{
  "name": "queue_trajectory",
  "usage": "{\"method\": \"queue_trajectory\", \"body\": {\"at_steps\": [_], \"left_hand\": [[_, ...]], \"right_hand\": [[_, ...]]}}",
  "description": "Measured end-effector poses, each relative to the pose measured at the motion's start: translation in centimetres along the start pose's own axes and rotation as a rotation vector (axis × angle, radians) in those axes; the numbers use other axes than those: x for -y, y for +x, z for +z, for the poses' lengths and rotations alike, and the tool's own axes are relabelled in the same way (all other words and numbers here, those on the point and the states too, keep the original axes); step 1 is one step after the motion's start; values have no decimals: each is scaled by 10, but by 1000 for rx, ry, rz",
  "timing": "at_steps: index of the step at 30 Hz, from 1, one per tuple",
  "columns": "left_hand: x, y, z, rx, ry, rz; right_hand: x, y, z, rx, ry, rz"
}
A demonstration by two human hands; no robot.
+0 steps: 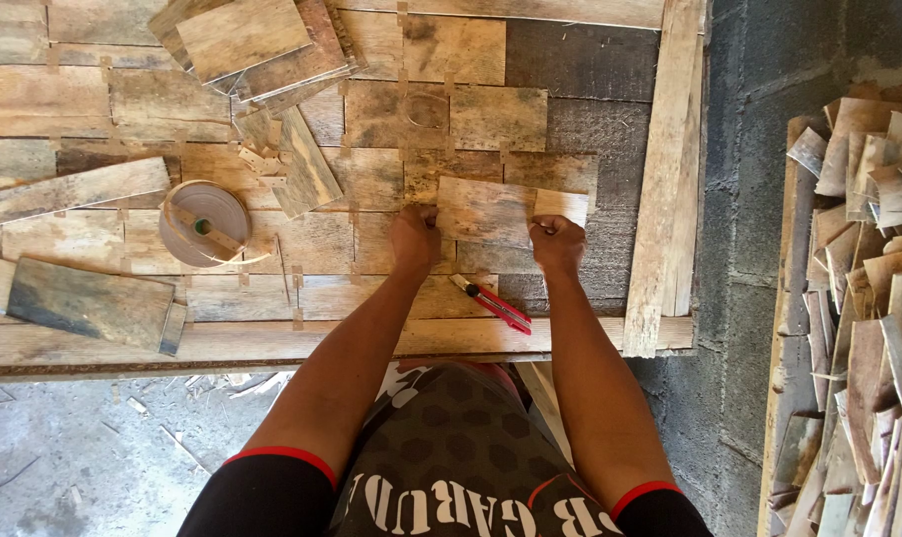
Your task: Fitting and trimming wood veneer pieces to create a patterned surface.
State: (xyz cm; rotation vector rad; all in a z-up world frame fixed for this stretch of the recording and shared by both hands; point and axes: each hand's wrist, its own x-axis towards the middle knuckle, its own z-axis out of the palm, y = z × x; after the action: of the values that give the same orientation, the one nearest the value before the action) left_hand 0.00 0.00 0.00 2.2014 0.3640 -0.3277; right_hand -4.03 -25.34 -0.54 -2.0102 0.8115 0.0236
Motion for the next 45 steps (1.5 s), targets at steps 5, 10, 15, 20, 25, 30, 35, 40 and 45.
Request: {"method": "queue_trajectory", "body": {"at_steps": [5, 10, 15, 20, 25, 30, 35, 40, 45], "left_hand": [[7, 8, 4, 16, 23, 70], [8, 6, 1, 26, -18, 72], [9, 4, -1, -16, 6, 152], [18, 5, 7, -67, -14, 189], [14, 1, 6, -130, -40, 218], [0, 0, -1, -25, 72, 67], [-1, 6, 1, 39, 27, -40], [-7, 7, 1, 89, 32, -180], [-3, 10, 1, 57, 55, -130]], "right_hand": [[-12, 6, 4, 9, 56, 5], [-7, 5, 3, -5, 32, 7], [3, 0, -2, 1, -18, 30], [8, -2, -3, -5, -26, 19], [-7, 3, 1, -5, -3, -8], [-13, 8, 5, 18, 68, 37], [-10, 7, 3, 12, 39, 18], [9, 0, -1, 0, -34, 73], [7, 1, 0, -8, -55, 82]]}}
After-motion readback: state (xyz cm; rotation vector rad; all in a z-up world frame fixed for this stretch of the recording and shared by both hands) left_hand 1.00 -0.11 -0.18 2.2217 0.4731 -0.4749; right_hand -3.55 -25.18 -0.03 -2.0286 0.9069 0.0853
